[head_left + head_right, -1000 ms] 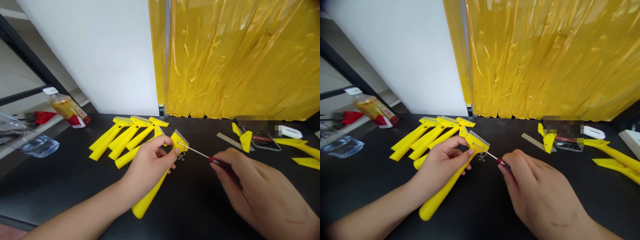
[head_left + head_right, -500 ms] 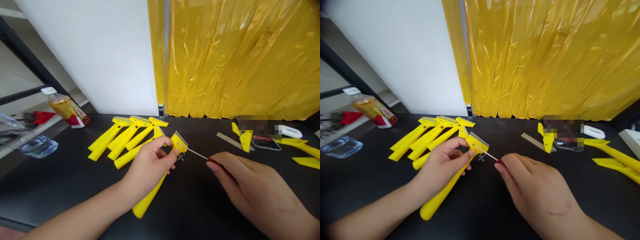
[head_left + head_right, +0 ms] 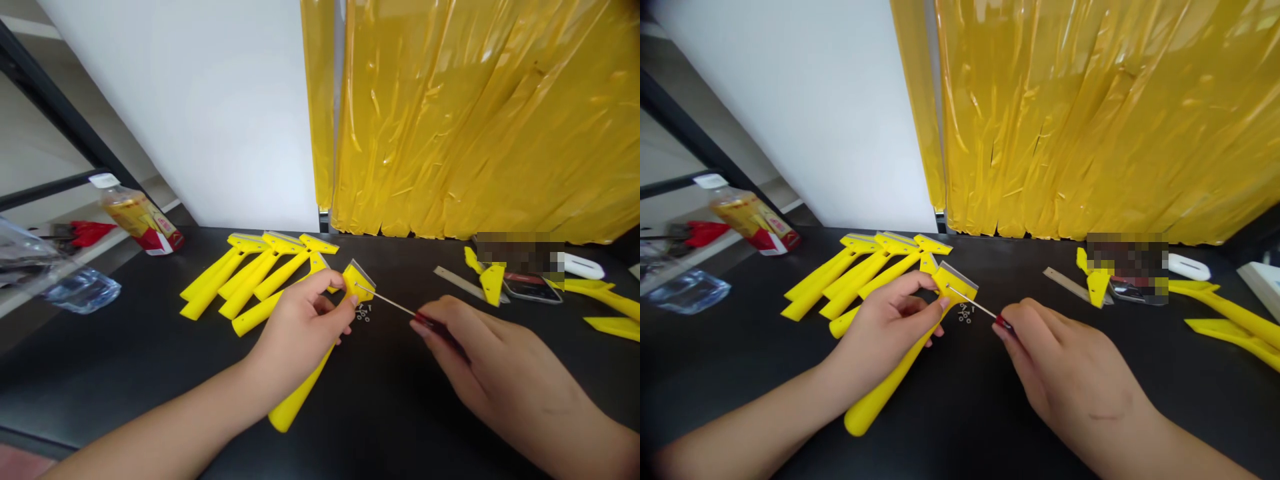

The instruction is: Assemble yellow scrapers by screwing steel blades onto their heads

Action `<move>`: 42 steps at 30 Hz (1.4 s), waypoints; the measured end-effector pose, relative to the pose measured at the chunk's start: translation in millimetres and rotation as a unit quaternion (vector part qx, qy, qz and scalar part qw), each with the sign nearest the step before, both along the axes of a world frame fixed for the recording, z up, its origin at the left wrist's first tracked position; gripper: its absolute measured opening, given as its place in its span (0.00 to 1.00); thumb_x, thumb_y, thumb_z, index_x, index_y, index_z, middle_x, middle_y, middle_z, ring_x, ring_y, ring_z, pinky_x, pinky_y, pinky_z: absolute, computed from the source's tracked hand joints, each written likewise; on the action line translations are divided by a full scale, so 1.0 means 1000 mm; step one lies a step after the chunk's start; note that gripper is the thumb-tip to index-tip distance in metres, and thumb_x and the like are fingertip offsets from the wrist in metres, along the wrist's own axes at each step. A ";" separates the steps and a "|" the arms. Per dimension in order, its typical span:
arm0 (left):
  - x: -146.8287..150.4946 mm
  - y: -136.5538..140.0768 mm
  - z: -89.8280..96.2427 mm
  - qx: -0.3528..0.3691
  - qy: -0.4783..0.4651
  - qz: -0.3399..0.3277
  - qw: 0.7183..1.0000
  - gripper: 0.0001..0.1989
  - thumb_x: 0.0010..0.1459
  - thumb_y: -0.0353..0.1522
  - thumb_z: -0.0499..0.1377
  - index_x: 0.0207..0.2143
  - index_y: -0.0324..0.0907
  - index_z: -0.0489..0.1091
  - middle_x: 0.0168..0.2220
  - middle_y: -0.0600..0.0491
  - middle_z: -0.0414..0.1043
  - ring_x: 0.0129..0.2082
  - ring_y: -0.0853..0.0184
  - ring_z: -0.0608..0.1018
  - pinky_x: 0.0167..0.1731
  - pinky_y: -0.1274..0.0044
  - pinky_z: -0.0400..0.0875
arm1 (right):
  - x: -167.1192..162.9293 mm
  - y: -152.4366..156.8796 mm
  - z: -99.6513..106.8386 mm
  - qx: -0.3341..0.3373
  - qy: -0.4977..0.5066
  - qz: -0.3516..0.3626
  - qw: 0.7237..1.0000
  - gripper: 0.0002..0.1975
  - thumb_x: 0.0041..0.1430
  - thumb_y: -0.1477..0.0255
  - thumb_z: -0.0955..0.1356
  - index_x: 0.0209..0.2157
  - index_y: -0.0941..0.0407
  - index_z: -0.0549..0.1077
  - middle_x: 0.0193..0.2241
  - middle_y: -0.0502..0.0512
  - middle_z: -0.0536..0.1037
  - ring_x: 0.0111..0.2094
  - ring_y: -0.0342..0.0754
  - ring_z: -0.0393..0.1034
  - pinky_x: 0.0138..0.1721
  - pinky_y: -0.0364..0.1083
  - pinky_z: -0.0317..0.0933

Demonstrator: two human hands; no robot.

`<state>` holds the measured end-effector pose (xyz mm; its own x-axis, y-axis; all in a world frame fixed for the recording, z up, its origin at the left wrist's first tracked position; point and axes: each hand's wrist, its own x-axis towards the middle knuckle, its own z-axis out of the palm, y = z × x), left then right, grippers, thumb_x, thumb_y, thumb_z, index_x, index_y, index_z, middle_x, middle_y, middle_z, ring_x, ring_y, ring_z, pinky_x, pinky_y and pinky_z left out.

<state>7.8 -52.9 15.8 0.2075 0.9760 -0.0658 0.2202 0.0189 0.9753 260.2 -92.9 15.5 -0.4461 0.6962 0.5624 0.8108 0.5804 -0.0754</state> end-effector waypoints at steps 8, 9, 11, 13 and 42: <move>0.000 0.000 -0.002 0.008 0.015 -0.013 1.000 0.09 0.66 0.41 0.66 0.41 0.47 0.72 0.26 0.59 0.73 0.27 0.66 0.80 0.26 0.77 0.77 | -0.001 -0.002 0.002 0.015 0.016 -0.042 0.999 0.12 0.80 0.64 0.61 0.48 0.57 0.71 0.32 0.54 0.80 0.24 0.48 0.77 0.25 0.48 0.66; 0.000 0.001 -0.002 0.006 0.014 -0.012 1.000 0.09 0.66 0.41 0.66 0.41 0.47 0.72 0.26 0.59 0.73 0.27 0.66 0.80 0.26 0.77 0.77 | -0.001 -0.003 0.002 0.006 0.019 -0.027 0.999 0.11 0.80 0.65 0.61 0.46 0.55 0.71 0.29 0.52 0.78 0.23 0.47 0.75 0.24 0.47 0.65; 0.001 0.000 -0.001 0.004 0.018 -0.012 1.000 0.09 0.66 0.41 0.66 0.41 0.47 0.72 0.25 0.59 0.73 0.27 0.66 0.80 0.26 0.77 0.77 | -0.002 -0.005 0.003 -0.008 0.013 -0.012 1.000 0.10 0.80 0.67 0.61 0.43 0.53 0.71 0.28 0.50 0.77 0.23 0.48 0.75 0.25 0.47 0.65; 0.001 0.000 0.000 0.002 0.022 -0.014 1.000 0.09 0.67 0.41 0.66 0.42 0.47 0.72 0.26 0.59 0.73 0.27 0.66 0.80 0.26 0.77 0.77 | -0.002 -0.007 0.005 -0.010 0.023 -0.035 0.999 0.11 0.80 0.64 0.62 0.47 0.54 0.71 0.30 0.52 0.79 0.24 0.49 0.77 0.25 0.48 0.66; -0.002 -0.002 -0.011 0.119 0.134 -0.018 0.984 0.09 0.71 0.41 0.61 0.49 0.49 0.75 0.28 0.58 0.74 0.27 0.65 0.77 0.29 0.75 0.74 | -0.005 0.003 -0.004 -0.444 0.368 -0.004 0.817 0.24 0.76 0.50 0.63 0.32 0.52 0.71 0.19 0.43 0.59 0.19 0.42 0.57 0.18 0.41 0.57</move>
